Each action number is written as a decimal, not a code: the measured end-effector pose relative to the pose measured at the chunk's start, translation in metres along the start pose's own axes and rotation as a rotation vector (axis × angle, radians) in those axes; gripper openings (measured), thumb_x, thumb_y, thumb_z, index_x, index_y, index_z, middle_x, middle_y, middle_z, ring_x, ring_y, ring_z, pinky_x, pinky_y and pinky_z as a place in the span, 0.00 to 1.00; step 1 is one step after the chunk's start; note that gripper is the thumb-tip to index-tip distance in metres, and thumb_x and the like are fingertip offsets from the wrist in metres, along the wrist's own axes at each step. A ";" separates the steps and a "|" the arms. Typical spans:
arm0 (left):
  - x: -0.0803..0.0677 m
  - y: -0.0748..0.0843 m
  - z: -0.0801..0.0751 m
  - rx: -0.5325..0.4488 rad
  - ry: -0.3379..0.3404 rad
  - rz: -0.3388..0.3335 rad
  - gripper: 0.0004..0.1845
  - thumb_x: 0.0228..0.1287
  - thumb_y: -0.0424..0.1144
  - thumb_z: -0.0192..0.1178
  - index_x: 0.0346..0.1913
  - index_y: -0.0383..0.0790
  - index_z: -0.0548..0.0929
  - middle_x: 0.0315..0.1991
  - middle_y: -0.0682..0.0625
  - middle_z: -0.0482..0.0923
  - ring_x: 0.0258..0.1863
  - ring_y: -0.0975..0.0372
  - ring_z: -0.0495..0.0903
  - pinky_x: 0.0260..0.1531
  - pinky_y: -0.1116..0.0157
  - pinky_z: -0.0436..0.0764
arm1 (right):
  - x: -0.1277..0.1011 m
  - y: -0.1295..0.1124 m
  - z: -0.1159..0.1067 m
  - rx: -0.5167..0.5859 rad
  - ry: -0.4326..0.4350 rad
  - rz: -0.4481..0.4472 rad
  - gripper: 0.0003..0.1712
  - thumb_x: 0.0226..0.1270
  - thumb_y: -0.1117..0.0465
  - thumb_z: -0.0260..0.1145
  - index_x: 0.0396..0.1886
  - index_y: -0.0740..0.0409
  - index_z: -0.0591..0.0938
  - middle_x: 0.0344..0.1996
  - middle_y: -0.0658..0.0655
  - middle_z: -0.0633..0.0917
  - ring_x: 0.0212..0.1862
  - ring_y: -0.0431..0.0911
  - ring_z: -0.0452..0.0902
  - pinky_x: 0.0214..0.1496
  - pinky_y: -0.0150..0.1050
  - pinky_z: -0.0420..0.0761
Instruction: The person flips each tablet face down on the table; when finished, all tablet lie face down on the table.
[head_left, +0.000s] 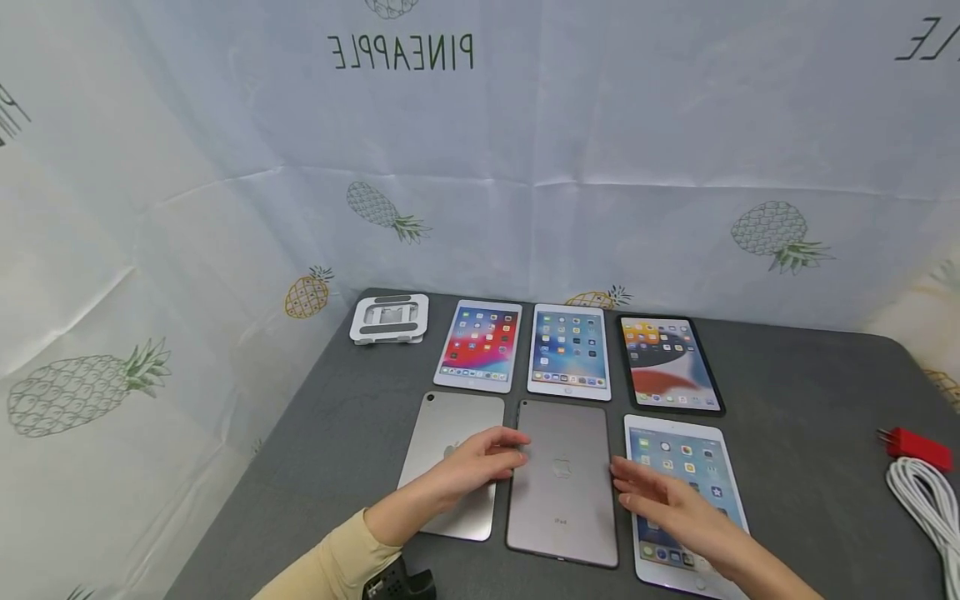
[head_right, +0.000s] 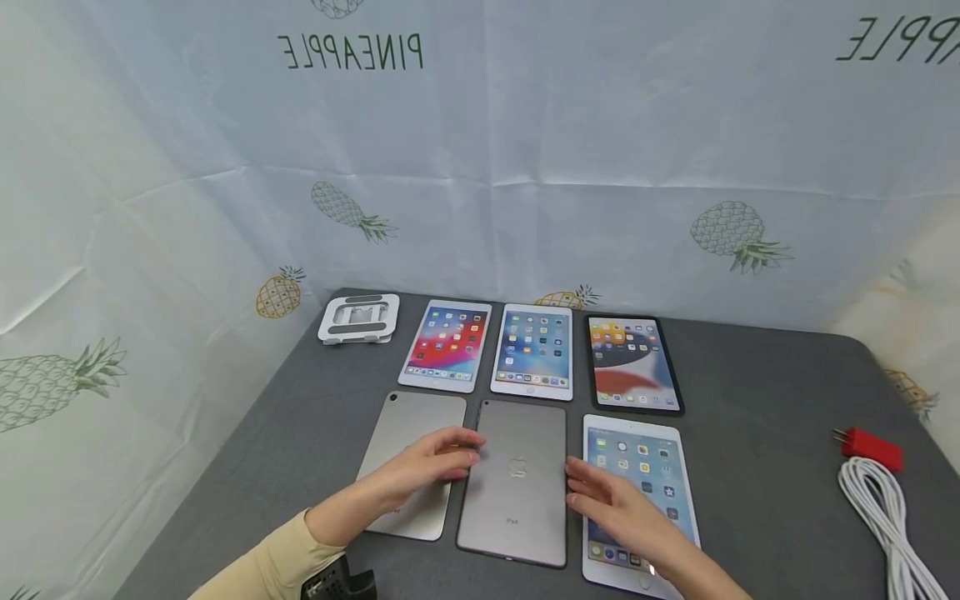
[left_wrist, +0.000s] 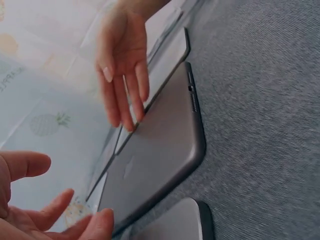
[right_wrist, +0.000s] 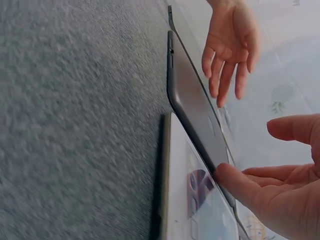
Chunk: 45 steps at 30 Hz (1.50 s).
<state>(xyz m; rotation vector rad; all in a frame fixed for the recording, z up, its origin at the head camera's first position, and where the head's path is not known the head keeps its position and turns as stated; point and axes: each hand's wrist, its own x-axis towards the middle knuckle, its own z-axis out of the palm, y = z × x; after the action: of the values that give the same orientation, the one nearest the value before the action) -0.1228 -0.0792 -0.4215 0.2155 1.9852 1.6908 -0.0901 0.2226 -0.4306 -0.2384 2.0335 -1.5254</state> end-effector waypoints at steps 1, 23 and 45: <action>0.002 0.001 0.001 -0.009 -0.004 0.007 0.20 0.68 0.38 0.60 0.59 0.31 0.76 0.57 0.39 0.76 0.52 0.58 0.77 0.53 0.60 0.79 | -0.001 0.000 -0.001 -0.005 0.004 -0.015 0.38 0.75 0.55 0.57 0.71 0.76 0.56 0.68 0.75 0.63 0.66 0.66 0.64 0.58 0.45 0.77; 0.050 0.011 0.067 -0.228 -0.213 -0.057 0.16 0.69 0.33 0.56 0.57 0.31 0.78 0.53 0.44 0.80 0.50 0.57 0.81 0.50 0.58 0.81 | -0.041 0.022 -0.059 -0.058 0.270 0.049 0.31 0.76 0.53 0.55 0.71 0.64 0.64 0.67 0.69 0.68 0.55 0.46 0.77 0.52 0.48 0.81; 0.053 0.015 0.093 -0.333 -0.257 -0.174 0.24 0.67 0.31 0.55 0.63 0.24 0.68 0.53 0.44 0.76 0.52 0.59 0.77 0.57 0.61 0.76 | -0.059 0.044 -0.090 0.012 0.244 0.305 0.44 0.78 0.45 0.48 0.75 0.72 0.45 0.71 0.77 0.50 0.66 0.65 0.61 0.57 0.54 0.77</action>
<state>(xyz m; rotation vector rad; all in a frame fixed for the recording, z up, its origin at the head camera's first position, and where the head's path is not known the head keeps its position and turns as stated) -0.1263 0.0291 -0.4300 0.1279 1.4697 1.7509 -0.0823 0.3388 -0.4356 0.2653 2.1276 -1.4275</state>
